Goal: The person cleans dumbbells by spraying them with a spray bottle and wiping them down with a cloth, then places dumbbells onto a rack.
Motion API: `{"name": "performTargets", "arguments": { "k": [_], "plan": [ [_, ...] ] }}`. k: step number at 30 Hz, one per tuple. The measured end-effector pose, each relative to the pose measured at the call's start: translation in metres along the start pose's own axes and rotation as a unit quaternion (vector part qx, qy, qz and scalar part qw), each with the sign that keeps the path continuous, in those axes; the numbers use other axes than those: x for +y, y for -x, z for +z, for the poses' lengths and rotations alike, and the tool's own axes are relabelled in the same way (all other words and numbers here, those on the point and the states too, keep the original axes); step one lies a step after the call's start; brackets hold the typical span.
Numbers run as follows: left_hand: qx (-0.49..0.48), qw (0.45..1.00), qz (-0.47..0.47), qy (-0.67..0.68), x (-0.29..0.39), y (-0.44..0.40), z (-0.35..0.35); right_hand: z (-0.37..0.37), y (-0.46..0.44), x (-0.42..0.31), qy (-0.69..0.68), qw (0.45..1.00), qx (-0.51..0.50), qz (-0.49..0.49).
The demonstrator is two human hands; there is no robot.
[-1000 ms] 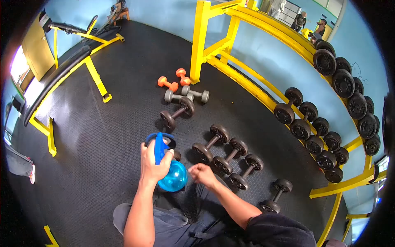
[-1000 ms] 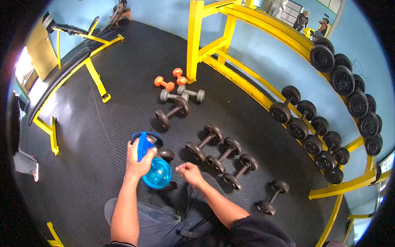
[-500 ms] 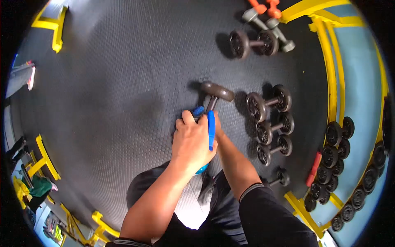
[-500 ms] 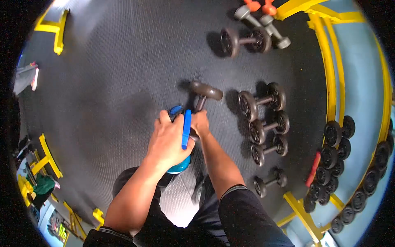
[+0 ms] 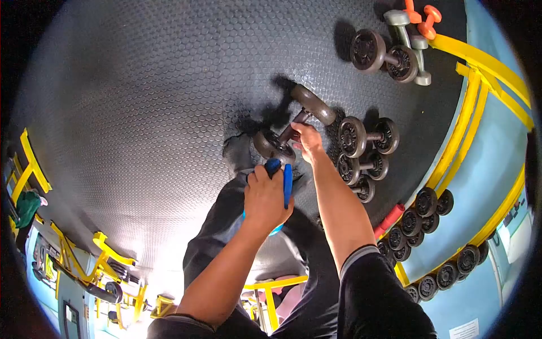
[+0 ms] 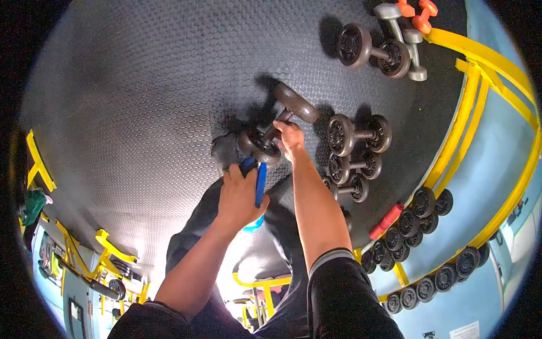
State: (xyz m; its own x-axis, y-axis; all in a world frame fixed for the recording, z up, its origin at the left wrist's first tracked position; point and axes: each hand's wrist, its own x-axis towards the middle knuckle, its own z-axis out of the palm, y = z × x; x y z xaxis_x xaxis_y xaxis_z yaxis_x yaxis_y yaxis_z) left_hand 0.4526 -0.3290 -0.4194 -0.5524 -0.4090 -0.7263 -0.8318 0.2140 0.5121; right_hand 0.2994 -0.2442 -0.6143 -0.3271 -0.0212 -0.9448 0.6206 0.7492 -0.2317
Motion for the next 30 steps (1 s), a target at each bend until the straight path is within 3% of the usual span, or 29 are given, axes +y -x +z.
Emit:
{"name": "performTargets", "arguments": {
  "k": [5,7,8,9,11,12,13,14,15,16,18,19,20,21,22,23,24,27,28,30],
  "plan": [
    [-0.027,0.999,-0.019,0.023,-0.006,-0.01,-0.003,0.027,-0.031,0.004,-0.195,0.977,-0.077,0.049],
    [0.012,1.0,-0.01,0.013,-0.008,-0.012,-0.004,0.031,-0.033,0.01,-0.344,0.925,-0.138,0.082],
    [0.034,0.999,0.005,0.011,-0.011,-0.011,-0.001,0.032,-0.033,0.014,-0.304,0.945,-0.109,0.046],
    [0.056,0.998,0.009,0.03,-0.015,-0.009,0.005,0.035,-0.026,0.008,-0.294,0.95,-0.074,0.071],
    [0.101,0.993,0.039,0.047,-0.023,-0.001,0.012,0.032,-0.012,0.014,-0.291,0.952,-0.091,0.032],
    [0.093,0.993,0.03,0.062,-0.022,0.005,0.01,0.027,-0.003,0.021,-0.269,0.956,-0.099,0.057],
    [0.096,0.992,0.053,0.061,-0.023,0.012,0.01,0.021,0.006,0.041,-0.255,0.959,-0.122,-0.005],
    [0.1,0.99,0.082,0.056,-0.015,0.023,0.005,0.01,0.031,0.049,-0.271,0.956,-0.108,0.013],
    [0.096,0.991,0.077,0.051,0.001,0.038,-0.001,-0.011,0.049,0.07,0.013,0.933,-0.133,-0.333],
    [0.095,0.991,0.084,0.039,0.014,0.056,-0.005,-0.021,0.106,0.031,-0.136,0.988,-0.071,0.024],
    [-0.003,0.995,0.101,-0.008,0.059,0.098,-0.035,-0.048,0.166,0.038,-0.186,0.978,-0.087,0.024],
    [-0.054,0.995,0.082,0.036,0.09,0.118,-0.05,-0.066,0.2,0.037,-0.209,0.975,-0.077,0.022],
    [-0.112,0.983,0.143,0.005,0.101,0.133,-0.062,-0.077,0.219,0.055,-0.249,0.965,-0.084,0.025],
    [-0.117,0.969,0.213,-0.055,0.114,0.149,-0.071,-0.098,0.252,0.052,-0.221,0.972,-0.079,0.019],
    [-0.142,0.964,0.213,-0.074,0.141,0.163,-0.079,-0.102,0.261,0.08,-0.21,0.976,-0.057,0.025],
    [-0.136,0.948,0.264,-0.114,0.152,0.176,-0.082,-0.138,0.314,0.049,-0.235,0.969,-0.068,0.036],
    [-0.163,0.944,0.258,-0.128,0.175,0.183,-0.086,-0.136,0.313,0.078,-0.246,0.968,-0.048,0.021],
    [-0.226,0.906,0.291,-0.209,0.216,0.197,-0.085,-0.189,0.379,0.071,-0.259,0.965,0.011,0.05],
    [-0.231,0.885,0.332,-0.23,0.233,0.199,-0.081,-0.202,0.397,0.072,-0.338,0.94,0.049,0.021],
    [-0.254,0.851,0.37,-0.273,0.274,0.205,-0.073,-0.211,0.391,0.104,-0.364,0.93,0.055,-0.01]
  ]
}}
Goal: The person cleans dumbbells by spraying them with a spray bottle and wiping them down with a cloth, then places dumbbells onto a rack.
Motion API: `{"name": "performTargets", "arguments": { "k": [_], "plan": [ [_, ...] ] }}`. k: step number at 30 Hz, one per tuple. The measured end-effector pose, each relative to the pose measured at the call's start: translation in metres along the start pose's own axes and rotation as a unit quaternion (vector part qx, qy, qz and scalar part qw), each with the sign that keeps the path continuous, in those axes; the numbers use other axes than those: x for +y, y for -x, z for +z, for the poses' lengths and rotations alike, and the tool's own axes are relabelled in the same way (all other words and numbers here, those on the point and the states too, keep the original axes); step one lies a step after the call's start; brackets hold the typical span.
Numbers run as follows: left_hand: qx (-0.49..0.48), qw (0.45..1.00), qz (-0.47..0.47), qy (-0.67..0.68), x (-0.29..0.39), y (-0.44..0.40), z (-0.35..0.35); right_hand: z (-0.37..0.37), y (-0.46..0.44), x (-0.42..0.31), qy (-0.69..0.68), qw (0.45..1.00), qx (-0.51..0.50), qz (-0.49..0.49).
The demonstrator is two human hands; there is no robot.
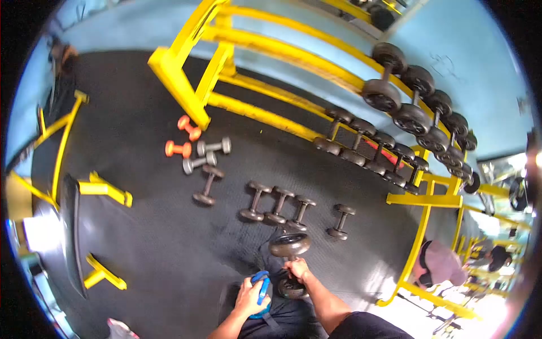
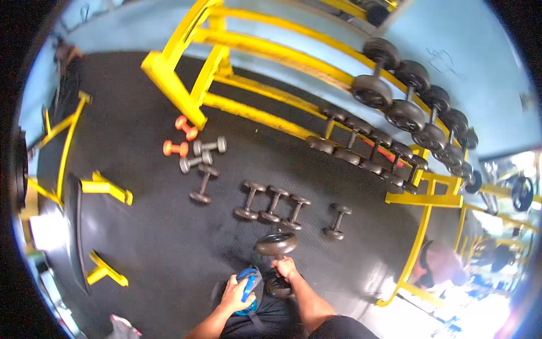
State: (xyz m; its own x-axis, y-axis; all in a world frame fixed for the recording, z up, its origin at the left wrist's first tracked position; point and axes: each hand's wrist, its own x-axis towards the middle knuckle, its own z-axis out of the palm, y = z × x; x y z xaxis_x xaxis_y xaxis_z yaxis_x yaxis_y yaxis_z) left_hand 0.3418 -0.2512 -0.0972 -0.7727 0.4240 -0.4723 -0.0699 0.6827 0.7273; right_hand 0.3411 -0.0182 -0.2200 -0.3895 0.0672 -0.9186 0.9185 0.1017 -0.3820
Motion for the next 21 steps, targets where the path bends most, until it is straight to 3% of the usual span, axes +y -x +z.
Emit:
{"name": "performTargets", "arguments": {
  "k": [2,5,7,12,14,17,19,21],
  "plan": [
    [-0.029,0.999,0.025,-0.027,0.02,-0.018,-0.015,-0.016,0.011,0.001,-0.015,1.0,-0.001,-0.022],
    [-0.046,0.994,0.069,-0.073,0.05,-0.057,-0.038,-0.044,0.039,-0.031,-0.137,0.989,0.053,0.033],
    [-0.056,0.99,0.088,-0.097,0.072,-0.075,-0.052,-0.052,0.061,-0.039,-0.243,0.966,0.091,0.014],
    [-0.096,0.982,0.117,-0.117,0.113,-0.137,-0.096,-0.071,0.123,-0.068,-0.327,0.939,0.111,0.011],
    [-0.064,0.975,0.184,-0.107,0.11,-0.168,-0.102,-0.069,0.13,-0.082,-0.358,0.923,0.14,-0.001],
    [-0.141,0.97,0.167,-0.104,0.126,-0.223,-0.124,-0.072,0.131,-0.114,-0.37,0.907,0.186,-0.071],
    [-0.176,0.958,0.196,-0.111,0.134,-0.271,-0.133,-0.078,0.127,-0.148,-0.339,0.918,0.205,-0.025],
    [-0.212,0.936,0.245,-0.136,0.143,-0.323,-0.145,-0.084,0.11,-0.184,-0.351,0.906,0.233,-0.041]
  ]
}}
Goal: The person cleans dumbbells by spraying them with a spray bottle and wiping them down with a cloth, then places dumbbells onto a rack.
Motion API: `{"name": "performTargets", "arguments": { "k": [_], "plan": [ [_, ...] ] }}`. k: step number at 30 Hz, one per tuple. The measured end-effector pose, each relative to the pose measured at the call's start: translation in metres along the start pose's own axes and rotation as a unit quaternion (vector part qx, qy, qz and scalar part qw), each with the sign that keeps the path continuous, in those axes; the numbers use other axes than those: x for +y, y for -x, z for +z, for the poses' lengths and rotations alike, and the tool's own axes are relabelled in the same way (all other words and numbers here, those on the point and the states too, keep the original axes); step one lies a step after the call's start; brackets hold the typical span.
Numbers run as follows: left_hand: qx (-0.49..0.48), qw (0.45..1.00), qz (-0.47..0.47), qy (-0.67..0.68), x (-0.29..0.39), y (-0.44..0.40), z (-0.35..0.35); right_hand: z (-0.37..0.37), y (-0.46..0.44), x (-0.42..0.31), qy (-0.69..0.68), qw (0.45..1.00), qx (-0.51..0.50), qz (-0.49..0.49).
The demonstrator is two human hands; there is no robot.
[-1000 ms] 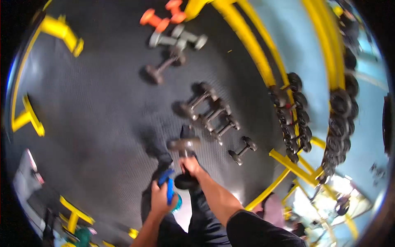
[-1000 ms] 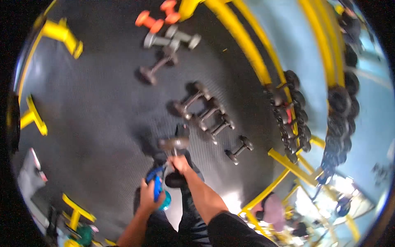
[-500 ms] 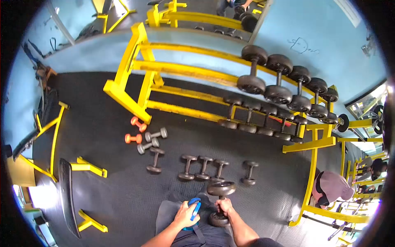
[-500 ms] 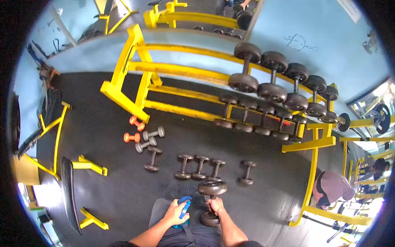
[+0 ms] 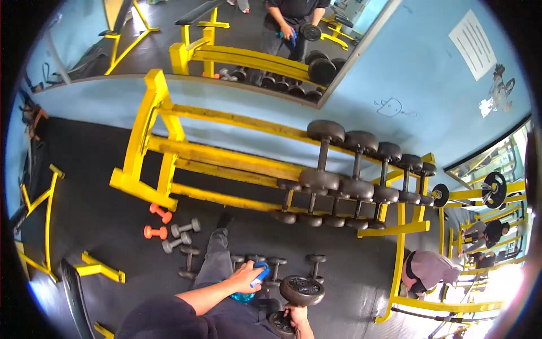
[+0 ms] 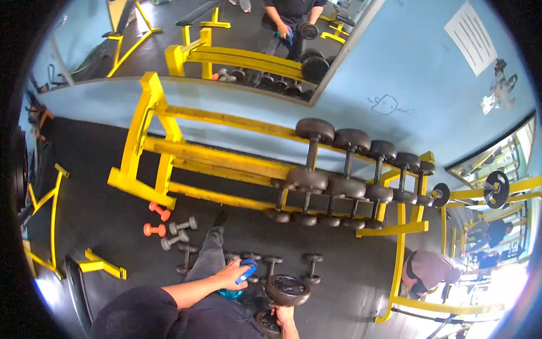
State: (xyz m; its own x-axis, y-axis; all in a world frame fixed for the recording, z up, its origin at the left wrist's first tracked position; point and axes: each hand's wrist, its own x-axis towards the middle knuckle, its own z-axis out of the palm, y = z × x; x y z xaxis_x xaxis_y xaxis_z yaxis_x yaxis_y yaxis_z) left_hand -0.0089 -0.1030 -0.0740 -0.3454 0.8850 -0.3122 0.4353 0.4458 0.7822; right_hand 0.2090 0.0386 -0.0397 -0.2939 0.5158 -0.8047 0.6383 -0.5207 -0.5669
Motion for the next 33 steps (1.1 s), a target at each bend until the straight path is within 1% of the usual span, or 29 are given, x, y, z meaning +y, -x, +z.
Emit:
{"name": "performTargets", "arguments": {
  "k": [1,2,4,5,6,7,8,9,10,11,12,14,16,17,18,19,20,21,22,25,26,28,29,32,33],
  "plan": [
    [-0.022,1.0,0.012,-0.006,-0.009,-0.015,-0.017,0.017,-0.006,-0.013,-0.013,1.0,0.009,-0.025],
    [-0.037,0.999,0.019,-0.006,-0.015,-0.034,-0.034,0.031,-0.012,-0.03,-0.006,1.0,0.017,-0.021],
    [-0.041,0.999,0.015,-0.002,-0.017,-0.056,-0.079,0.068,-0.025,-0.077,-0.043,0.998,0.02,-0.03],
    [-0.053,0.998,0.016,-0.015,-0.024,-0.064,-0.105,0.088,-0.03,-0.104,-0.058,0.997,0.024,-0.053],
    [-0.061,0.998,0.009,-0.012,-0.032,-0.069,-0.127,0.104,-0.035,-0.129,-0.069,0.997,0.023,-0.039],
    [-0.035,0.999,-0.002,-0.012,-0.039,-0.068,-0.142,0.118,-0.041,-0.152,-0.062,0.997,0.002,-0.041],
    [-0.007,1.0,-0.012,-0.008,-0.044,-0.067,-0.152,0.132,-0.048,-0.173,-0.056,0.997,-0.012,-0.058],
    [-0.02,0.999,-0.03,0.001,-0.048,-0.068,-0.164,0.142,-0.052,-0.198,-0.021,0.999,-0.017,-0.038],
    [-0.03,0.998,-0.048,0.008,-0.054,-0.067,-0.174,0.153,-0.06,-0.217,-0.036,0.998,-0.027,-0.04],
    [-0.016,0.998,-0.054,0.026,-0.06,-0.065,-0.179,0.162,-0.068,-0.235,-0.03,0.997,-0.047,-0.053],
    [-0.011,0.998,-0.057,0.034,-0.064,-0.066,-0.185,0.175,-0.071,-0.261,-0.06,0.996,-0.045,-0.047],
    [0.025,0.997,-0.064,0.031,-0.064,-0.066,-0.198,0.193,-0.084,-0.297,-0.066,0.993,-0.059,-0.079],
    [0.031,0.996,-0.082,0.02,-0.062,-0.071,-0.209,0.209,-0.093,-0.335,-0.066,0.992,-0.057,-0.09],
    [0.023,0.996,-0.08,0.031,-0.065,-0.075,-0.211,0.217,-0.1,-0.351,-0.051,0.99,-0.064,-0.119],
    [0.016,0.996,-0.077,0.044,-0.067,-0.079,-0.213,0.223,-0.108,-0.367,-0.041,0.99,-0.066,-0.119],
    [0.023,0.995,-0.078,0.052,-0.068,-0.084,-0.216,0.229,-0.117,-0.381,-0.002,0.987,-0.061,-0.146],
    [0.001,0.995,-0.083,0.051,-0.069,-0.09,-0.217,0.232,-0.125,-0.393,0.037,0.983,-0.055,-0.172],
    [-0.019,0.995,-0.086,0.051,-0.069,-0.097,-0.218,0.234,-0.137,-0.402,0.047,0.98,-0.068,-0.183],
    [-0.011,0.994,-0.087,0.059,-0.07,-0.101,-0.217,0.235,-0.151,-0.409,0.058,0.978,-0.07,-0.186],
    [-0.028,0.997,-0.06,0.041,-0.073,-0.102,-0.214,0.244,-0.185,-0.428,0.024,0.977,-0.075,-0.2],
    [-0.029,0.996,-0.066,0.048,-0.075,-0.105,-0.213,0.244,-0.194,-0.43,0.03,0.977,-0.077,-0.194],
    [-0.062,0.992,-0.077,0.072,-0.077,-0.112,-0.215,0.242,-0.216,-0.434,0.049,0.981,-0.054,-0.181],
    [-0.063,0.993,-0.07,0.065,-0.077,-0.116,-0.214,0.238,-0.224,-0.433,0.038,0.985,-0.058,-0.157],
    [-0.087,0.991,-0.071,0.067,-0.074,-0.126,-0.223,0.235,-0.236,-0.428,0.013,0.991,-0.044,-0.128],
    [-0.081,0.992,-0.071,0.069,-0.074,-0.128,-0.222,0.233,-0.238,-0.427,0.007,0.992,-0.054,-0.116]
  ]
}}
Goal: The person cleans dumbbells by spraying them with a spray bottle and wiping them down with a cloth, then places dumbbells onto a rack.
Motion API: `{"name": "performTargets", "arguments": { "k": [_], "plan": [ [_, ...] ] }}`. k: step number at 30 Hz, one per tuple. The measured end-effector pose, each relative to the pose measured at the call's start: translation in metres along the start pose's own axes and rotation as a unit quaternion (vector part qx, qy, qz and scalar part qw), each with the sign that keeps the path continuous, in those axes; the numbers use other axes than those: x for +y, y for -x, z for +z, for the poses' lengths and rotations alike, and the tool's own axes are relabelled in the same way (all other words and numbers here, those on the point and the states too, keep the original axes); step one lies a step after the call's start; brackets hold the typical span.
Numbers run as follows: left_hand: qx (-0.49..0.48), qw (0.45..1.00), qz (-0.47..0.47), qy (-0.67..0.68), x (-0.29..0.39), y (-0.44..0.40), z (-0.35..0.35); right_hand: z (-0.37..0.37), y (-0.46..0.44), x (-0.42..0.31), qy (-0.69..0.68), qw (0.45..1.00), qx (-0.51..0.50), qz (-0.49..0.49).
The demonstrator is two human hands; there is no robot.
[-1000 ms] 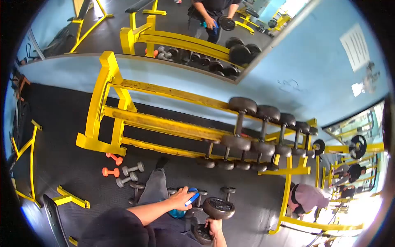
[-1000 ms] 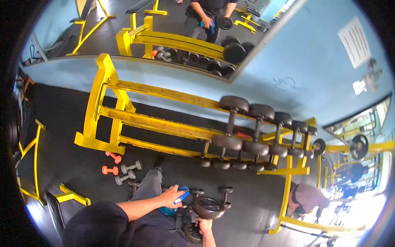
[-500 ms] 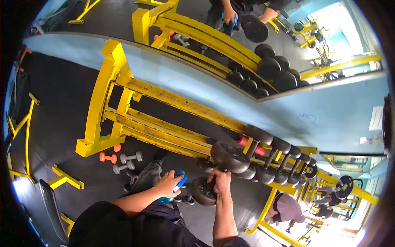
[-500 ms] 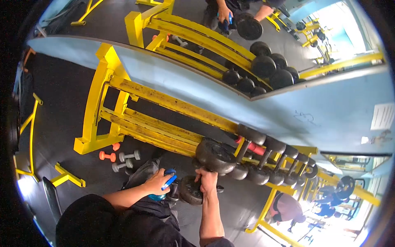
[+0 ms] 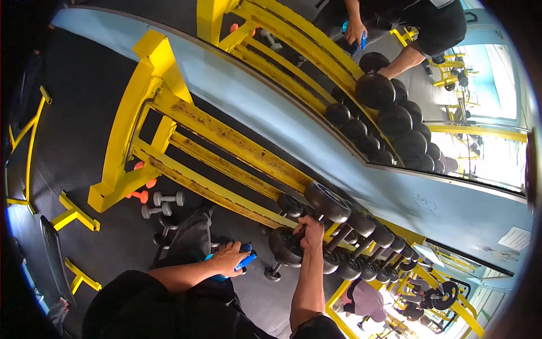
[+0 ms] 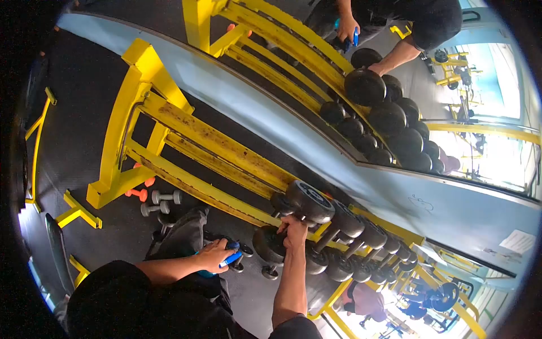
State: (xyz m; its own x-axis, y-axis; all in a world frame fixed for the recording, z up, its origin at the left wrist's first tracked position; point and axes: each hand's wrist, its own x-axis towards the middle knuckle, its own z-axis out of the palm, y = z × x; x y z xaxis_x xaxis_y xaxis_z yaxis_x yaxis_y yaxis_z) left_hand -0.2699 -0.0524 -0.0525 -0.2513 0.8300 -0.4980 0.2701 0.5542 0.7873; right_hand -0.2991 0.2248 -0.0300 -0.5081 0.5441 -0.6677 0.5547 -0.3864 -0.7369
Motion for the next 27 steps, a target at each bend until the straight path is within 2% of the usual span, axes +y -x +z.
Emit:
{"name": "performTargets", "arguments": {
  "k": [3,7,9,10,12,13,15,17,19,22,25,27],
  "plan": [
    [-0.001,1.0,0.012,0.006,0.0,-0.007,0.0,0.0,-0.008,0.004,0.028,0.999,0.006,-0.018],
    [0.01,1.0,0.003,0.016,0.0,-0.015,0.004,-0.007,-0.008,0.01,-0.007,1.0,0.009,0.022],
    [0.002,1.0,0.022,0.02,0.0,-0.021,0.01,-0.007,-0.008,0.008,0.009,0.999,-0.034,0.01],
    [-0.007,0.999,0.036,0.011,0.005,-0.023,0.01,-0.007,-0.01,0.007,0.001,1.0,-0.019,0.003],
    [-0.027,0.999,0.041,-0.006,0.013,-0.024,0.009,-0.009,-0.008,0.005,0.107,0.994,-0.026,0.005],
    [-0.033,0.998,0.055,-0.019,0.015,-0.024,0.011,-0.017,0.002,0.003,0.096,0.995,-0.013,-0.003],
    [-0.011,0.998,0.05,-0.029,0.02,-0.021,0.013,-0.031,0.023,-0.001,0.258,0.956,0.066,-0.123],
    [-0.017,0.998,0.052,-0.037,0.028,-0.017,0.007,-0.04,0.082,-0.031,0.322,0.915,0.163,-0.181],
    [-0.03,0.997,0.051,-0.046,0.034,-0.01,0.006,-0.057,0.128,-0.02,0.245,0.933,0.198,-0.176],
    [-0.015,0.995,0.07,-0.071,0.044,-0.009,0.011,-0.083,0.186,0.023,0.22,0.929,0.211,-0.21],
    [-0.008,0.989,0.093,-0.117,0.064,-0.006,0.022,-0.105,0.228,0.075,0.181,0.959,0.177,-0.124],
    [-0.003,0.981,0.121,-0.15,0.072,-0.004,0.043,-0.113,0.259,0.098,0.204,0.964,0.15,-0.078]
  ]
}}
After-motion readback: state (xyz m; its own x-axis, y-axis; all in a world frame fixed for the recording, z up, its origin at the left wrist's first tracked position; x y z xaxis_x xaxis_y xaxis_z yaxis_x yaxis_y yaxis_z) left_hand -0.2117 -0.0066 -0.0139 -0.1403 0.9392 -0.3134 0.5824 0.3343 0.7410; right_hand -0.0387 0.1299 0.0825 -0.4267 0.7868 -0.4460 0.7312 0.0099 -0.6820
